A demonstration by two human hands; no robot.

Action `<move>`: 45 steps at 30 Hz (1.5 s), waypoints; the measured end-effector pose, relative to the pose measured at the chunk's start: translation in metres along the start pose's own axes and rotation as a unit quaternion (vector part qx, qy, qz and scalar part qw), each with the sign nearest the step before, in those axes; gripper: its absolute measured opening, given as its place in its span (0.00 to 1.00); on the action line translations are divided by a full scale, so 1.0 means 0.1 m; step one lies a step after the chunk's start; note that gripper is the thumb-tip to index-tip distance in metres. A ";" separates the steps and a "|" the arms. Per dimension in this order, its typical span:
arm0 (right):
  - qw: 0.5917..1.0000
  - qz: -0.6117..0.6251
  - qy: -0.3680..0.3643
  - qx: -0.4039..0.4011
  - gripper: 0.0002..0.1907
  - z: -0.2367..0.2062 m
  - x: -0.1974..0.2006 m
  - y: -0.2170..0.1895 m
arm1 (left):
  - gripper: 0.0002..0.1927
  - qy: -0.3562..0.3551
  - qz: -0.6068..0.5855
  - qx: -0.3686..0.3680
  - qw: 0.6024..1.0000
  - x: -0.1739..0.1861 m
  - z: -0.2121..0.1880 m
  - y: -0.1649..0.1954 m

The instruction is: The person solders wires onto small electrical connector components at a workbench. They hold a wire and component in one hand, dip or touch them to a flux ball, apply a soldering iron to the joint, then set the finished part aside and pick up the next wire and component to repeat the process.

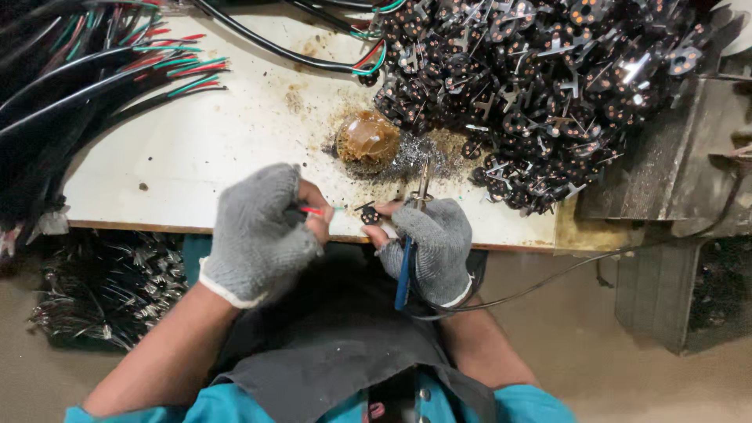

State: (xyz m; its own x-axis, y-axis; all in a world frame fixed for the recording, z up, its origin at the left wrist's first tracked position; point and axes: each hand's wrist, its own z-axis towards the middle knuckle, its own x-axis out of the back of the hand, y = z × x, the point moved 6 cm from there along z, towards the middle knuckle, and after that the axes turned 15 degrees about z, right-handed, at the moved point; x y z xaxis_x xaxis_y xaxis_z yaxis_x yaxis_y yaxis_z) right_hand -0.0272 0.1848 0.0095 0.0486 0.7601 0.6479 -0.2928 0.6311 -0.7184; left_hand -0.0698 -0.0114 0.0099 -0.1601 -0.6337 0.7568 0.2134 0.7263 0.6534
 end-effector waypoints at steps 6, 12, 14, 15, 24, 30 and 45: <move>0.960 0.253 0.016 -0.117 0.23 -0.15 0.12 0.12 | 0.06 -0.079 0.077 -0.037 0.993 -0.35 -0.10 0.11; 0.992 0.122 -0.008 -0.016 0.28 -0.38 0.29 0.09 | 0.07 -0.109 0.106 -0.025 0.988 -0.43 -0.06 0.14; 0.988 0.133 -0.003 0.073 0.28 -0.42 0.28 0.07 | 0.08 -0.100 0.102 -0.038 0.989 -0.41 -0.04 0.17; 0.990 0.122 0.009 0.076 0.27 -0.44 0.26 0.10 | 0.08 -0.101 0.104 -0.038 0.989 -0.41 -0.04 0.17; 0.975 0.146 0.009 0.167 0.08 -0.48 0.20 0.18 | 0.05 -0.091 0.143 -0.033 0.985 -0.44 -0.04 0.21; 0.985 0.095 -0.036 0.143 0.09 -0.45 0.18 0.14 | 0.06 -0.069 0.136 -0.045 0.987 -0.41 -0.03 0.22; 0.967 -0.031 -0.147 0.205 0.15 -0.61 -0.03 0.35 | 0.10 -0.039 0.144 -0.079 0.986 -0.42 -0.06 0.21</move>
State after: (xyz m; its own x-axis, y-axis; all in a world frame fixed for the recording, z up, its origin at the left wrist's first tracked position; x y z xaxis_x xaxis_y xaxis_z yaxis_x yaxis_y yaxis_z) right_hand 0.0207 0.2146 -0.0330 -0.1781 0.6071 0.7744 -0.6553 0.5139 -0.5536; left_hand -0.0528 0.0287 -0.0087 -0.1439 -0.3802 0.9137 0.4080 0.8184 0.4048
